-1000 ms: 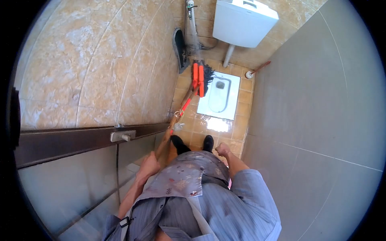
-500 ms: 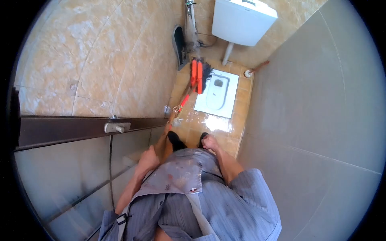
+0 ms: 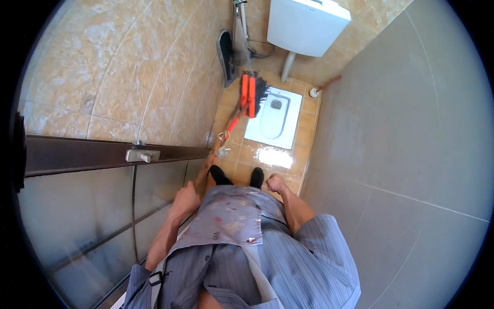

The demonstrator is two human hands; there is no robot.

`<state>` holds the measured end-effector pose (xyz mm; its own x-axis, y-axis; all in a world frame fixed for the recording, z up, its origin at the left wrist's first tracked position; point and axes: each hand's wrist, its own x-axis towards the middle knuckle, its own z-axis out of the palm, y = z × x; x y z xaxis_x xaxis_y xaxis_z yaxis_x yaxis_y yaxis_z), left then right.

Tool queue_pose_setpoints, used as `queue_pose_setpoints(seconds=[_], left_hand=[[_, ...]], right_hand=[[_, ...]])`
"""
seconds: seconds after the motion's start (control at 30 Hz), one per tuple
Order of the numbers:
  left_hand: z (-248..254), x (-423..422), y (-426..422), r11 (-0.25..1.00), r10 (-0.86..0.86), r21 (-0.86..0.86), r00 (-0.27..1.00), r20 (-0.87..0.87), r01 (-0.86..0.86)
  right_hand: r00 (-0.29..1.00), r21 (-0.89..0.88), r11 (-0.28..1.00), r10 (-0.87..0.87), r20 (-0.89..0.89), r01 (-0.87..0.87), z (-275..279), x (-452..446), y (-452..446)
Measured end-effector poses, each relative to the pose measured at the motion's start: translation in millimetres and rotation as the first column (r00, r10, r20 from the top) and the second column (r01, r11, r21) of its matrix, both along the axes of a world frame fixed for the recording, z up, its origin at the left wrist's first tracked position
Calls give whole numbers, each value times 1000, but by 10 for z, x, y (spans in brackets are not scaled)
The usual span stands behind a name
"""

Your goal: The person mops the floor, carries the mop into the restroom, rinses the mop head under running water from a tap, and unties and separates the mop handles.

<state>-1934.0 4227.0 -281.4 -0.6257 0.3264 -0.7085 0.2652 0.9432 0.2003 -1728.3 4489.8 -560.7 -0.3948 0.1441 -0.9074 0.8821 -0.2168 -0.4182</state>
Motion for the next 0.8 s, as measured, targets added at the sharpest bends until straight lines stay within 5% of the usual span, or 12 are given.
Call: queue_pose_setpoints(seconds=[0.13, 0.2, 0.23, 0.3, 0.43, 0.5, 0.8], left_hand=[[-23, 48, 35, 1000, -16, -10, 1000, 7, 17], [-12, 60, 76, 1000, -13, -11, 1000, 12, 13], [-24, 69, 80, 1000, -17, -12, 1000, 9, 17], [-16, 89, 102, 1000, -19, -14, 1000, 4, 19], [29, 116, 149, 1000, -5, -22, 1000, 6, 5], [44, 122, 169, 1000, -9, -25, 1000, 1, 9], [-94, 153, 92, 999, 19, -31, 1000, 13, -19]], right_hand=[[999, 58, 997, -52, -4, 52, -29, 48, 36], [932, 502, 838, 330, -150, -215, -165, 110, 43], [931, 504, 836, 331, -151, -216, -177, 128, 45], [987, 280, 957, 110, -113, -75, -171, 146, 28], [957, 341, 918, 259, -130, -202, -342, 187, 89], [983, 133, 976, 178, -38, -172, -210, 155, 142], [997, 48, 999, 4, -72, 0, -149, 78, 120]])
